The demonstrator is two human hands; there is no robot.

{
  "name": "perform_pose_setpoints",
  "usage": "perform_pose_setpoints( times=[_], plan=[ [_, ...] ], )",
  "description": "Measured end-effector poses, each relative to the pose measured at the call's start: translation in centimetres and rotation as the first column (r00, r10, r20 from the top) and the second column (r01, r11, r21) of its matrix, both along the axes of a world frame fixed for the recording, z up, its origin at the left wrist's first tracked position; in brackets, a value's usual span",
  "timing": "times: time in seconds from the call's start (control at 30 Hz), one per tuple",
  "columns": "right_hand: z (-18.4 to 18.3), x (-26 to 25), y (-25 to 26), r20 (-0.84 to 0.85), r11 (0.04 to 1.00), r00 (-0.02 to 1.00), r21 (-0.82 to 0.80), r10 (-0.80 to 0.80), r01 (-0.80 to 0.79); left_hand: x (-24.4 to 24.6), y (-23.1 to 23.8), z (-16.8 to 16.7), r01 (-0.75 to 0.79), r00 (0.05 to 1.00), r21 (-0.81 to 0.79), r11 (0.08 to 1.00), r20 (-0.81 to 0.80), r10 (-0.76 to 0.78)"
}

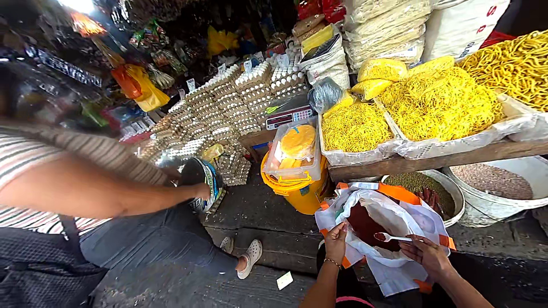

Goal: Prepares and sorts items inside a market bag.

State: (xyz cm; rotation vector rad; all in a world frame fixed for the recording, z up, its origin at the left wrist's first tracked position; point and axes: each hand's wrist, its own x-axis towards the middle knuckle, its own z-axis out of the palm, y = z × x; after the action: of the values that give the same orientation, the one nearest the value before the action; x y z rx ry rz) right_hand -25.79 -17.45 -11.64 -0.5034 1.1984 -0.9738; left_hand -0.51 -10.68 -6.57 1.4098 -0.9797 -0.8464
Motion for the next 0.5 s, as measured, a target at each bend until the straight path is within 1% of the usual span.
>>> perform_pose_setpoints(
  times=[0.13, 0.27, 0.4, 0.5],
  plan=[
    [-0.2, -0.5, 0.3, 0.057, 1.000, 0.998, 0.004, 0.016, -0.017, 0.4, 0.4, -0.3, -0.015, 1.000, 0.027, 1.000, -0.015, 0.015],
    [-0.3, -0.1, 0.4, 0.110, 1.000, 0.994, -0.012, 0.006, -0.005, 0.4, 1.5, -1.1, 0.020, 0.999, 0.055, 0.998, -0.049, -0.017],
    [-0.6, -0.2, 0.2, 0.132, 1.000, 0.991, -0.019, 0.006, -0.004, 0.3, 3.5, -2.5, 0.125, 0.991, 0.166, 0.978, -0.067, -0.115],
    [-0.4, -0.1, 0.2, 0.130, 1.000, 0.992, -0.014, 0.002, -0.001, 0.7, 5.1, -4.0, 0.187, 0.982, 0.247, 0.951, -0.032, -0.185]
  ],
)
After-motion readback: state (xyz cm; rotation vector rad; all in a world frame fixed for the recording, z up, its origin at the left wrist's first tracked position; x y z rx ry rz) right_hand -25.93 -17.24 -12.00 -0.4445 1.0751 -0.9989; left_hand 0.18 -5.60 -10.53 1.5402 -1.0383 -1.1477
